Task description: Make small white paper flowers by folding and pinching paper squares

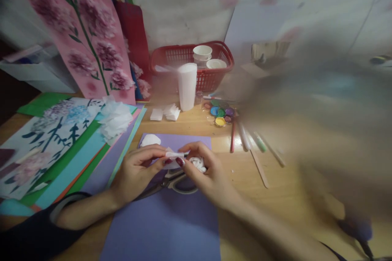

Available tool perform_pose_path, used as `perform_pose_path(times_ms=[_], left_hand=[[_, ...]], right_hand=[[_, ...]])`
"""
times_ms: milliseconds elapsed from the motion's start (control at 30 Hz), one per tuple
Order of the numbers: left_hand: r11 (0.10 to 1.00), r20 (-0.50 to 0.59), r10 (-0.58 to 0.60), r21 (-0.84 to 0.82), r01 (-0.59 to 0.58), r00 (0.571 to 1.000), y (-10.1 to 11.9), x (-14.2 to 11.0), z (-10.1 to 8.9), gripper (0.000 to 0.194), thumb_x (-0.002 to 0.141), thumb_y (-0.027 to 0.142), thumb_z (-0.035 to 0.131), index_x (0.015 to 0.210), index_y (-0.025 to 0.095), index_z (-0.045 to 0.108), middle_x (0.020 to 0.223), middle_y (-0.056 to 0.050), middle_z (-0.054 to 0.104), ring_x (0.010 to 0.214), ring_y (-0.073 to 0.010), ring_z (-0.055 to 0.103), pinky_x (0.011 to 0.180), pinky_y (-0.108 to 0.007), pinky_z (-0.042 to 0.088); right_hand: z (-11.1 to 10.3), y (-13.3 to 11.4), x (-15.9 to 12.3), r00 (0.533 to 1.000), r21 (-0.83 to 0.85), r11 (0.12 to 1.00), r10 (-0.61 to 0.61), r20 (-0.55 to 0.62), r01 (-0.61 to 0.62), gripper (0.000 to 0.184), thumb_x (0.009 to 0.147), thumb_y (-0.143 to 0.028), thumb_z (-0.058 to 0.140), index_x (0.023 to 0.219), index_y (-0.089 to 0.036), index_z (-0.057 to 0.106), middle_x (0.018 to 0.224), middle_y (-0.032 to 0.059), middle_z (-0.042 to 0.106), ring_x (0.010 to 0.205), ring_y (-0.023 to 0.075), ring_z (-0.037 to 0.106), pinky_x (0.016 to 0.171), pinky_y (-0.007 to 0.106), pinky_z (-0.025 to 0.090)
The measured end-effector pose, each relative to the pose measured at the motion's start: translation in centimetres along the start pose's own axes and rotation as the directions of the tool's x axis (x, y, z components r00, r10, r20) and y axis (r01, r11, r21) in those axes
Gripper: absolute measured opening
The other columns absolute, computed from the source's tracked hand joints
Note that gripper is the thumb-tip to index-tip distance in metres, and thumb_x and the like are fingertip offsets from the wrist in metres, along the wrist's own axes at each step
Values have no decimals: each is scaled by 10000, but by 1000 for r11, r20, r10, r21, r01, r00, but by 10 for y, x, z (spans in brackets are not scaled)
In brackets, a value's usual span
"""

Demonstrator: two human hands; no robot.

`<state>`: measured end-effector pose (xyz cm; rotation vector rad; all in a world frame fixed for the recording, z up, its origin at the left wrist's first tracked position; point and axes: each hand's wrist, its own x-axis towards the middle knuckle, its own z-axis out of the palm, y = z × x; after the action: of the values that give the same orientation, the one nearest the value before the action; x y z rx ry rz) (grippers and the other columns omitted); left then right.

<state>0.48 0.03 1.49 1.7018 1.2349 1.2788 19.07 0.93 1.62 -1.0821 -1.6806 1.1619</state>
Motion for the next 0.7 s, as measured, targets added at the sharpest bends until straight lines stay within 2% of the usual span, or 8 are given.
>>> perform_pose_path(times_ms=[100,167,267,367,467,533,600,700], left_hand=[[999,6,-25,-39,25,1000,2,1,0,142,839,224,648,740,198,746,774,-43,776,735,-180,714,699,-277,574],[987,-20,-99,-128,96,995,1,1,1,129,835,225,654,756,200,752,778,-34,777,743,-175,717,699,-266,577],[924,1,-246,-302,234,969,-4,1,4,116,835,212,658,875,203,767,903,-34,789,855,-168,729,774,-252,582],[865,-16,-321,-413,286,947,-10,2,5,150,793,179,707,936,183,754,1005,-47,777,972,-167,712,857,-242,564],[818,-55,-387,-481,315,921,-12,4,5,242,748,197,767,980,158,709,942,-48,776,881,-150,724,793,-225,570],[786,-40,-425,-513,346,904,-13,5,4,353,741,221,784,1066,158,661,863,-33,772,797,-133,724,737,-210,566],[763,-24,-453,-527,374,891,-14,6,4,375,737,255,793,1067,152,646,800,-24,762,748,-122,716,702,-198,557],[754,-36,-482,-526,394,875,-17,6,5,293,725,322,799,900,138,653,768,-24,740,704,-123,696,661,-201,551]], right_hand=[[-1,-1,1,1000,-15,1000,11,-15,-11,214,898,-374,584,784,-195,613,710,17,619,647,149,573,563,239,449],[-1,0,0,998,18,998,55,-39,-54,214,889,-381,595,790,-192,616,688,6,593,602,136,535,517,230,413],[0,4,-2,987,128,982,148,-67,-139,236,877,-411,610,794,-191,603,623,-25,527,523,110,461,463,217,349],[1,11,-1,957,280,942,236,-166,-183,239,865,-418,630,793,-196,582,555,-55,482,469,89,405,446,203,310],[1,17,4,910,418,897,286,-299,-145,204,837,-379,662,785,-205,570,516,-70,458,450,85,394,438,193,306],[1,19,6,896,458,881,295,-332,-120,192,826,-361,667,775,-206,566,506,-73,445,442,85,385,427,191,298],[0,19,7,909,462,877,293,-296,-132,180,831,-356,659,780,-205,575,514,-71,451,440,84,382,423,194,291],[-1,15,4,961,369,909,249,-116,-192,151,846,-343,649,804,-202,617,569,-49,510,480,96,448,457,206,343]])
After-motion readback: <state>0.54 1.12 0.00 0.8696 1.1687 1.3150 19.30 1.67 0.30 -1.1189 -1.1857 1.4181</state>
